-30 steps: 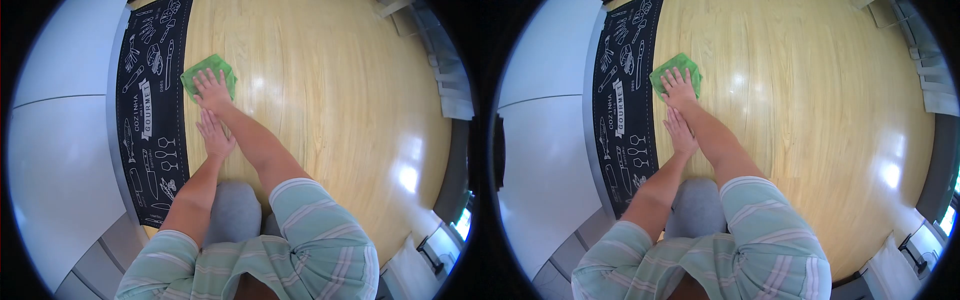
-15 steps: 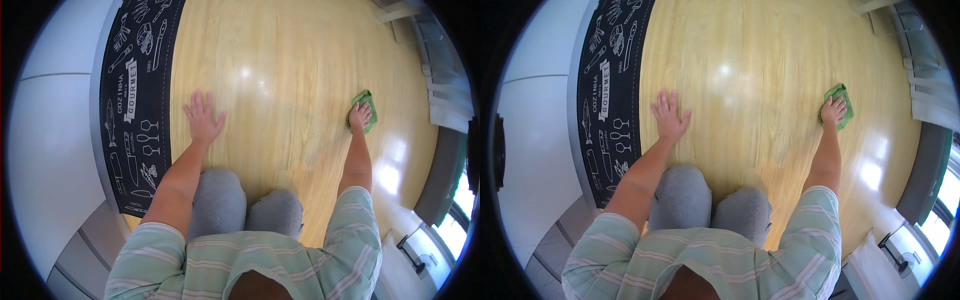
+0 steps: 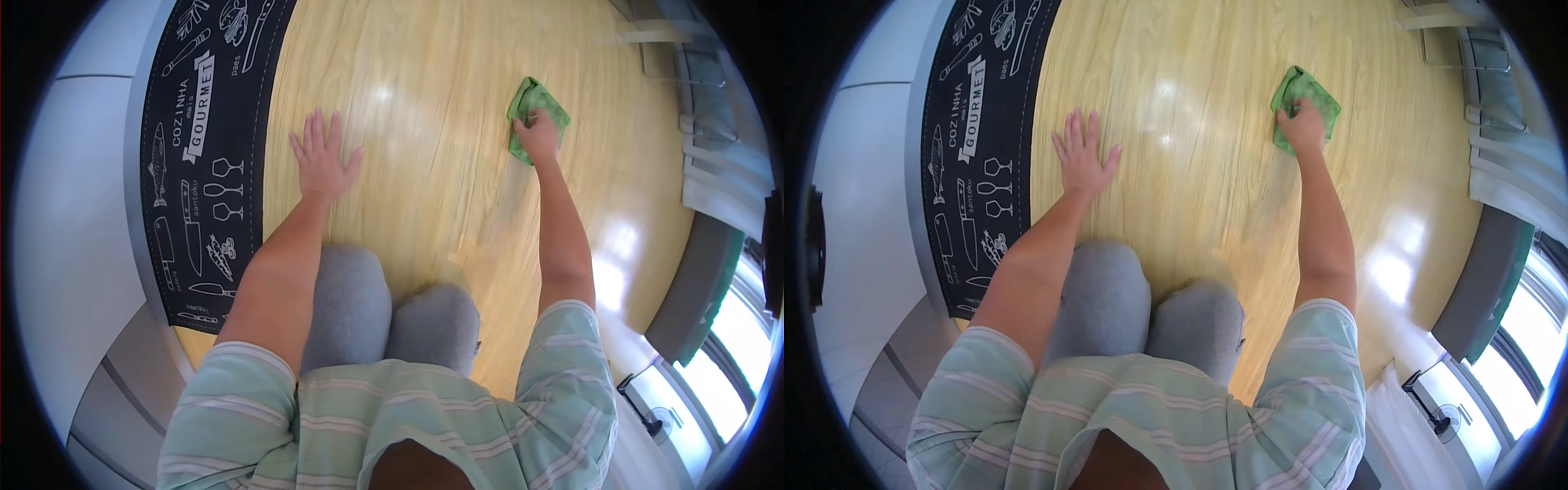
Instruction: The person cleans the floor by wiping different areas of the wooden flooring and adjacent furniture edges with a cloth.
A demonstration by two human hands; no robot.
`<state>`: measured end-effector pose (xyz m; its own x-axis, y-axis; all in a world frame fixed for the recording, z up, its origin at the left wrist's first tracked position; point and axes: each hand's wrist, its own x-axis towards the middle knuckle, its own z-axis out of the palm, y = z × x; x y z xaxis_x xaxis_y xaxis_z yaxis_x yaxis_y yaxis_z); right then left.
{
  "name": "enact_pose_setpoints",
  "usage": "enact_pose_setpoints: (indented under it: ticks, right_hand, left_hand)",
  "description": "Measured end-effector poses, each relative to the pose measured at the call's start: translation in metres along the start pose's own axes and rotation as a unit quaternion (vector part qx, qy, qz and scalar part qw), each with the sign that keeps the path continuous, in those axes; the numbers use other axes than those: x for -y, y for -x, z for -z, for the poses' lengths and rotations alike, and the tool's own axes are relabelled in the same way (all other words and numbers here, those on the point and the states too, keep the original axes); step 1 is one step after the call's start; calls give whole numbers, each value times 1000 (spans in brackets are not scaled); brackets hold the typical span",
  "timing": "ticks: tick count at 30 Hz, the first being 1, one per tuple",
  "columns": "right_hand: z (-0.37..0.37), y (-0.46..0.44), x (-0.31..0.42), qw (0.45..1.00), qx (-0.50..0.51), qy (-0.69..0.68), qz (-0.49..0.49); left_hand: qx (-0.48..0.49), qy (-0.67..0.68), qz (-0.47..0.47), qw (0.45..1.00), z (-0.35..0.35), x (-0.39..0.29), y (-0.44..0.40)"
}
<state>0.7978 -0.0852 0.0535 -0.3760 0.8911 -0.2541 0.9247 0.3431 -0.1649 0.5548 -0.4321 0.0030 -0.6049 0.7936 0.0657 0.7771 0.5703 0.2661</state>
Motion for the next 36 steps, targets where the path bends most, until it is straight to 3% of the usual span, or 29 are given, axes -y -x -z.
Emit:
enact_pose_setpoints:
  ticks: [3, 6, 11, 13, 16, 19, 22, 25, 36]
  right_hand:
    - [-21, -3, -6, 997, -44, -61, 20]
    - [-24, -22, -8, 991, -27, -126, -48]
    - [-22, -26, 10, 994, 4, -101, 41]
    - [-16, -25, 10, 992, 33, -125, 9]
    - [-16, -30, 13, 998, 12, -35, 52]
    - [-14, -30, 10, 995, 57, -73, 36]
    - [-9, -29, 15, 998, 21, -1, 55]
    - [-6, -26, 16, 994, 53, -29, 92]
    - [-10, -20, 18, 997, 29, -16, 73]
  left_hand:
    - [-5, 9, -3, 1000, -1, 2, -1]
    - [0, 4, -4, 1000, -2, 3, -1]
    - [-4, 1, -2, 1000, -8, 4, -1]
    - [10, 9, 0, 1000, -3, 3, 1]
    - [11, 13, 2, 1000, -3, 3, -1]
    - [9, 13, 2, 1000, -2, 4, -2]
    - [13, 13, 5, 1000, -2, 2, -1]
    - [7, 12, 4, 1000, -3, 4, -4]
    - [6, 4, 3, 1000, -3, 1, -2]
